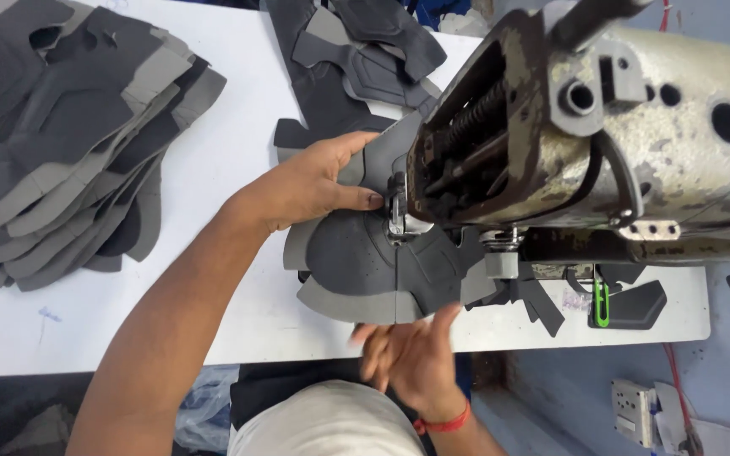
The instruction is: The person assembles gray and black shoe parts by hand, aligning them under a sewing machine needle, and sews them together. They trim excess thread with green scissors and repeat the process for multiple units.
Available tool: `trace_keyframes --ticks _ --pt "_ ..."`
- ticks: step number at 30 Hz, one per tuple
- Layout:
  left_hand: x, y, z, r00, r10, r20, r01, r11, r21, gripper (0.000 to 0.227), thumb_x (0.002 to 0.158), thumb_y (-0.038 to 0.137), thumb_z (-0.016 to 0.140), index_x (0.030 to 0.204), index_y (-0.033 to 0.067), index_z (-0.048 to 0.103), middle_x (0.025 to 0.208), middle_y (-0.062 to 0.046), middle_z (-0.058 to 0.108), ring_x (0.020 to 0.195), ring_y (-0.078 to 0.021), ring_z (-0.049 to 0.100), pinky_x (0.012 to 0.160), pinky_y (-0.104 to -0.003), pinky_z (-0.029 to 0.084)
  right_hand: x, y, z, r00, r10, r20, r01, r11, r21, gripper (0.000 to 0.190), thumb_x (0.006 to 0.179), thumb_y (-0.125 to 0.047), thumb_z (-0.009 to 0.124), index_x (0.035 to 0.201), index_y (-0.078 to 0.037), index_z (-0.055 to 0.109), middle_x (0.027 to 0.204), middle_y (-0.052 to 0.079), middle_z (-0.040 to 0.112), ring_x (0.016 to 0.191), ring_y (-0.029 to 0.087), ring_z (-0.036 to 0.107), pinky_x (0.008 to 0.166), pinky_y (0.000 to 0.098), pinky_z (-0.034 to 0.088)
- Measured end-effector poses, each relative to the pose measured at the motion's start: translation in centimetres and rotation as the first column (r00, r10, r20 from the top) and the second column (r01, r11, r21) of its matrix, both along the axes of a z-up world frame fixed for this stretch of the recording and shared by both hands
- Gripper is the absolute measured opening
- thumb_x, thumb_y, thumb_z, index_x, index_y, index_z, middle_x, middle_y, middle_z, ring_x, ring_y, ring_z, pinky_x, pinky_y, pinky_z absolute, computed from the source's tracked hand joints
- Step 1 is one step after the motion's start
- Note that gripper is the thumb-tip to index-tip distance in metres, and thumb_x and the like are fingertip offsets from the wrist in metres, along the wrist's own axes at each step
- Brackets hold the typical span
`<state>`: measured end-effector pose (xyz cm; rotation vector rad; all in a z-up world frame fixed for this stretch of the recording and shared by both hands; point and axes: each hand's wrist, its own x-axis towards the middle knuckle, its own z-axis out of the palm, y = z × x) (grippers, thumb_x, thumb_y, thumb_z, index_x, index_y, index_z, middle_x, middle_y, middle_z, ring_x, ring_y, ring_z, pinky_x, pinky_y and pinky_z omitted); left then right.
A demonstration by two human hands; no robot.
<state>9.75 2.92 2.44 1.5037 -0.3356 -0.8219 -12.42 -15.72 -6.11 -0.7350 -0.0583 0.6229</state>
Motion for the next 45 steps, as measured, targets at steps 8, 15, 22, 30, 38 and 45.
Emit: trace_keyframes --ticks 8,15,22,30,38,45 --pt "-0.7 -0.2 -0.2 0.999 0.048 -0.014 -0.048 0.998 -0.03 0.078 0.077 0.009 0.08 0.147 0.0044 0.048 0.135 -0.011 0.067 0.126 -0.0183 0.064 0.105 -0.033 0.048 2.6 -0.8 3.9 0.785 -0.532 0.318 0.613 0.59 -0.525 0.028 0.106 -0.018 0.055 0.108 0.007 0.067 0.095 0.016 0.071 0.075 0.021 0.071 0.057 0.0372 0.059" --pt "-0.8 -0.1 -1.4 0.994 0.079 -0.079 -0.082 0.996 -0.035 0.079 0.077 0.013 0.081 0.147 0.0035 0.046 0.133 -0.013 0.067 0.122 -0.0211 0.065 0.101 -0.035 0.057 3.1 -1.6 3.3 0.806 -0.502 0.312 0.589 0.639 -0.494 0.027 0.107 -0.017 0.054 0.113 0.006 0.066 0.096 0.014 0.072 0.078 0.021 0.071 0.061 0.037 0.06" --pt "-1.2 -0.4 -2.5 0.977 0.164 -0.137 -0.163 0.986 0.014 0.075 0.078 0.017 0.083 0.143 -0.001 0.051 0.132 -0.015 0.068 0.12 -0.0201 0.066 0.101 -0.034 0.054 3.7 -1.3 4.7 0.799 -0.509 0.32 0.596 0.605 -0.528 0.023 0.103 -0.016 0.055 0.112 0.001 0.066 0.095 0.007 0.072 0.076 0.016 0.07 0.059 0.032 0.059" --pt "-6.0 -1.3 -4.6 0.874 0.38 -0.304 -0.461 0.845 -0.27 0.053 0.079 0.003 0.077 0.128 -0.0043 0.059 0.119 -0.014 0.072 0.107 -0.0199 0.07 0.1 -0.036 0.057 4.0 -6.2 0.5 0.684 -0.532 0.498 0.667 0.181 -0.723 0.024 0.114 -0.011 0.062 0.097 0.006 0.06 0.074 0.004 0.051 0.063 0.008 0.042 0.061 0.0265 0.037" --pt "-7.3 -1.1 -4.3 0.845 0.462 -0.269 -0.529 0.794 -0.3 0.044 0.086 0.003 0.075 0.127 -0.0006 0.058 0.116 -0.008 0.07 0.108 -0.0153 0.068 0.097 -0.033 0.056 4.5 -0.3 6.5 0.766 -0.498 0.406 0.633 0.473 -0.613 0.081 0.09 0.009 0.064 0.16 -0.001 0.025 0.136 0.02 0.06 0.116 0.019 0.064 0.098 0.0301 0.053" --pt "-8.5 -1.9 -4.5 0.826 0.51 -0.241 -0.564 0.762 -0.318 0.041 0.089 0.004 0.074 0.127 0.0002 0.058 0.115 -0.009 0.07 0.107 -0.0151 0.068 0.096 -0.032 0.056 5.3 -1.0 7.2 0.764 -0.466 0.446 0.637 0.439 -0.634 0.072 0.093 0.008 0.066 0.157 0.004 0.033 0.132 0.016 0.063 0.116 0.016 0.065 0.098 0.028 0.054"
